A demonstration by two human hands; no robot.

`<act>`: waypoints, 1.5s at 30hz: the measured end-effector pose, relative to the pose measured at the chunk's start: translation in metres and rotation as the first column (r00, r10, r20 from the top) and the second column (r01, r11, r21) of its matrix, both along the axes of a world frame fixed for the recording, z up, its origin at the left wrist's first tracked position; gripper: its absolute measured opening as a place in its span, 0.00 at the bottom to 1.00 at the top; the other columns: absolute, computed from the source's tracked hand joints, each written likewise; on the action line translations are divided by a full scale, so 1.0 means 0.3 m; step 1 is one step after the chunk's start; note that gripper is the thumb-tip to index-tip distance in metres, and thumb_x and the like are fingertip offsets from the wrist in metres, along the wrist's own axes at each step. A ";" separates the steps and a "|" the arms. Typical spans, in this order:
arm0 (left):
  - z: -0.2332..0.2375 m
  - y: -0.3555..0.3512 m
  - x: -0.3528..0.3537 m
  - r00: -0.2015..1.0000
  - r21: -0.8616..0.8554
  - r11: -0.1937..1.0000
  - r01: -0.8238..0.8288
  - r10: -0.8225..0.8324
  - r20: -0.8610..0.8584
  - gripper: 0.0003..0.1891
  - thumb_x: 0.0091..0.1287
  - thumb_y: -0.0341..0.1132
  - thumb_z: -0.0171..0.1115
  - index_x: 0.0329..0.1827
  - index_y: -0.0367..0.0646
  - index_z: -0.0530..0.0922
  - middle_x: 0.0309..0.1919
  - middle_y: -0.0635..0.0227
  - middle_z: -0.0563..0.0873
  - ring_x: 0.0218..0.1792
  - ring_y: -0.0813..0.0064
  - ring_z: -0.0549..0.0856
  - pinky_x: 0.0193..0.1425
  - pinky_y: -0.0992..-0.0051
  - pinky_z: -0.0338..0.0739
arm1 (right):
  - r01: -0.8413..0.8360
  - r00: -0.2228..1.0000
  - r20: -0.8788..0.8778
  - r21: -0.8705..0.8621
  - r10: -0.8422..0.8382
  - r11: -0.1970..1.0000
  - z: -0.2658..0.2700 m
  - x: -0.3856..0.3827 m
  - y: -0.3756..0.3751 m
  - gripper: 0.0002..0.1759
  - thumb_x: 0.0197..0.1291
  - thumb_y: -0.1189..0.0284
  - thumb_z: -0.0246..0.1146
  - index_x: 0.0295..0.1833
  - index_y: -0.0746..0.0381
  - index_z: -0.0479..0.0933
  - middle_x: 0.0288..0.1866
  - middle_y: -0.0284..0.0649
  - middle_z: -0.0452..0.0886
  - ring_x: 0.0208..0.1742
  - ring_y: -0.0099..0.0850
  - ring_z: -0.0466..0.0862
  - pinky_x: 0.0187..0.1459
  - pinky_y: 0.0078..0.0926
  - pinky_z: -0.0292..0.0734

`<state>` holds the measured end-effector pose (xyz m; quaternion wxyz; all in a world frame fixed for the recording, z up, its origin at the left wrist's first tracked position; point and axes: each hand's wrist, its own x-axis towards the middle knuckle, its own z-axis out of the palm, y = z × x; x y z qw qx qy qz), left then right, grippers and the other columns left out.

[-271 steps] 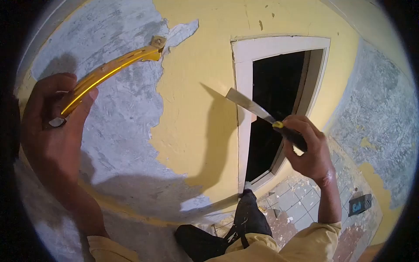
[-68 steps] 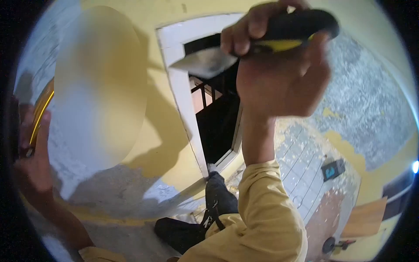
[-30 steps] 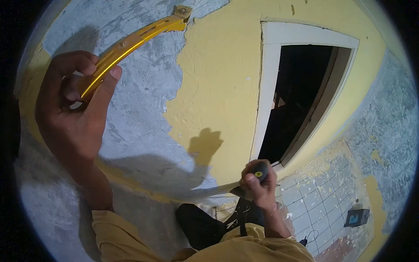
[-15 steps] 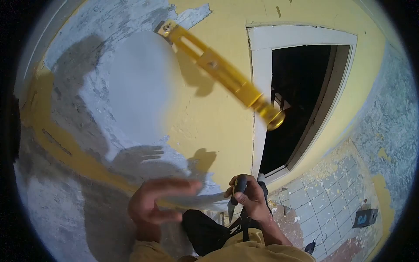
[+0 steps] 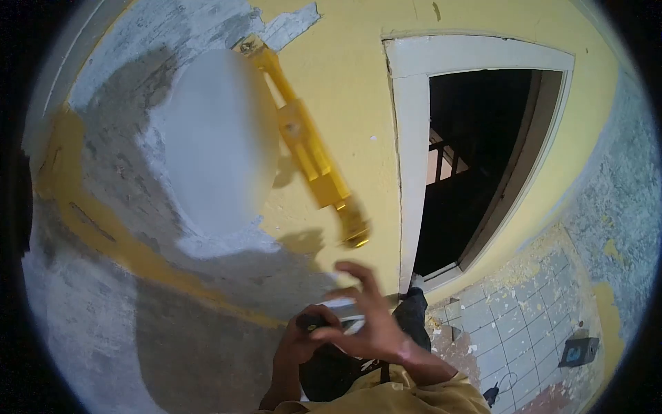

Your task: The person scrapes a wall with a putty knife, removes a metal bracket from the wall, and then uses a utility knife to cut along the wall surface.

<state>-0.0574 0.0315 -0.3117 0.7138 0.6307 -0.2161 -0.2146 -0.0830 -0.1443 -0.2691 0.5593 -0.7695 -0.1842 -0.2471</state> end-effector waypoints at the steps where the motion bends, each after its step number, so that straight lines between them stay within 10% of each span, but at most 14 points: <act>1: -0.007 0.017 0.014 1.000 0.004 1.000 -0.006 0.006 0.007 0.11 0.54 0.24 0.63 0.39 0.40 0.72 0.32 0.68 0.79 0.37 0.73 0.79 0.45 0.74 0.72 | 0.041 0.986 0.153 0.144 -0.063 0.989 0.032 0.014 -0.037 0.31 0.45 0.55 0.71 0.46 0.66 0.73 0.55 0.53 0.65 0.61 0.46 0.66 0.57 0.38 0.64; 4: -0.011 0.071 0.038 0.974 -0.183 0.962 -0.201 0.175 -0.146 0.10 0.54 0.26 0.65 0.36 0.41 0.72 0.31 0.67 0.78 0.32 0.73 0.77 0.39 0.74 0.70 | 0.241 0.886 0.304 0.346 -0.351 0.907 0.220 0.060 -0.114 0.38 0.48 0.51 0.65 0.50 0.74 0.65 0.50 0.50 0.63 0.52 0.38 0.68 0.52 0.32 0.63; 7: 0.057 0.093 0.099 0.985 -0.463 0.871 -0.163 0.170 -0.027 0.10 0.62 0.37 0.58 0.28 0.45 0.67 0.22 0.71 0.71 0.24 0.77 0.70 0.34 0.72 0.66 | 0.726 0.497 0.644 0.058 -0.582 0.685 0.415 0.101 -0.125 0.51 0.42 0.45 0.69 0.61 0.71 0.59 0.56 0.50 0.66 0.59 0.42 0.67 0.59 0.40 0.60; 11: 0.188 0.080 0.143 0.951 -0.622 0.757 -0.199 0.303 0.064 0.15 0.64 0.44 0.55 0.24 0.46 0.64 0.15 0.73 0.64 0.19 0.78 0.63 0.28 0.74 0.57 | 0.607 0.772 0.462 -0.332 -0.437 0.722 0.547 0.124 0.048 0.51 0.39 0.53 0.73 0.63 0.70 0.57 0.54 0.51 0.67 0.50 0.43 0.75 0.48 0.38 0.73; 14: 0.276 0.067 0.169 0.912 -0.654 0.733 -0.189 0.378 0.160 0.18 0.67 0.47 0.50 0.22 0.48 0.62 0.13 0.75 0.62 0.16 0.79 0.60 0.26 0.75 0.56 | 0.793 0.607 0.478 -0.403 -0.634 0.456 0.547 0.204 0.020 0.39 0.47 0.71 0.68 0.62 0.69 0.57 0.49 0.53 0.68 0.28 0.38 0.82 0.18 0.25 0.79; 18: 0.422 0.088 0.187 0.857 -0.670 0.742 0.025 0.330 0.397 0.19 0.71 0.46 0.42 0.22 0.51 0.60 0.13 0.77 0.62 0.14 0.83 0.58 0.23 0.78 0.57 | 0.738 0.673 0.473 -0.480 -0.568 0.475 0.579 0.216 -0.148 0.09 0.59 0.70 0.58 0.38 0.65 0.70 0.27 0.44 0.78 0.29 0.38 0.82 0.26 0.35 0.72; 22: 0.640 0.061 0.180 0.762 -0.703 0.683 0.198 0.343 0.548 0.16 0.71 0.41 0.42 0.23 0.49 0.61 0.13 0.76 0.60 0.16 0.82 0.58 0.22 0.77 0.58 | 0.940 0.310 0.788 -0.339 -0.532 0.046 0.639 0.238 -0.265 0.08 0.55 0.71 0.62 0.40 0.60 0.73 0.29 0.42 0.80 0.29 0.40 0.82 0.30 0.31 0.77; 24: 0.734 0.068 0.195 0.704 -0.671 0.683 0.290 0.322 0.633 0.16 0.70 0.40 0.43 0.21 0.48 0.61 0.13 0.75 0.61 0.15 0.82 0.58 0.21 0.78 0.58 | 0.987 0.156 0.941 -0.140 -0.299 0.073 0.665 0.287 -0.345 0.12 0.50 0.73 0.65 0.41 0.60 0.74 0.30 0.41 0.80 0.29 0.39 0.82 0.30 0.29 0.78; 27: 0.841 0.083 0.210 0.617 -0.645 0.669 0.369 0.342 0.708 0.18 0.67 0.40 0.46 0.18 0.50 0.59 0.11 0.76 0.61 0.14 0.82 0.58 0.20 0.80 0.56 | 0.954 0.295 0.937 -0.278 -0.187 0.115 0.731 0.272 -0.382 0.14 0.46 0.75 0.66 0.40 0.60 0.74 0.29 0.41 0.80 0.27 0.37 0.82 0.28 0.29 0.78; 32: 0.934 0.106 0.198 0.458 -0.688 0.627 0.367 0.521 0.720 0.15 0.61 0.35 0.54 0.16 0.40 0.68 0.09 0.73 0.67 0.11 0.82 0.67 0.17 0.81 0.66 | 0.968 0.252 0.930 -0.243 -0.266 0.067 0.731 0.277 -0.355 0.10 0.47 0.73 0.65 0.36 0.60 0.73 0.24 0.38 0.77 0.21 0.35 0.77 0.23 0.28 0.74; 42: 0.972 0.071 0.301 0.452 -0.866 0.477 0.150 0.746 0.489 0.17 0.61 0.32 0.44 0.13 0.54 0.55 0.08 0.78 0.57 0.09 0.86 0.56 0.16 0.81 0.58 | 0.982 0.145 0.907 -0.180 -0.396 -0.051 0.709 0.288 -0.274 0.12 0.52 0.66 0.62 0.25 0.61 0.69 0.12 0.31 0.68 0.06 0.29 0.66 0.10 0.23 0.66; 45: 0.951 0.002 0.335 0.493 -0.711 0.670 0.213 0.554 0.670 0.17 0.63 0.33 0.42 0.14 0.55 0.58 0.08 0.78 0.58 0.10 0.85 0.58 0.16 0.83 0.58 | 0.942 0.330 0.884 -0.290 -0.330 0.167 0.693 0.283 -0.351 0.13 0.45 0.77 0.64 0.40 0.61 0.74 0.27 0.40 0.79 0.25 0.37 0.81 0.27 0.30 0.77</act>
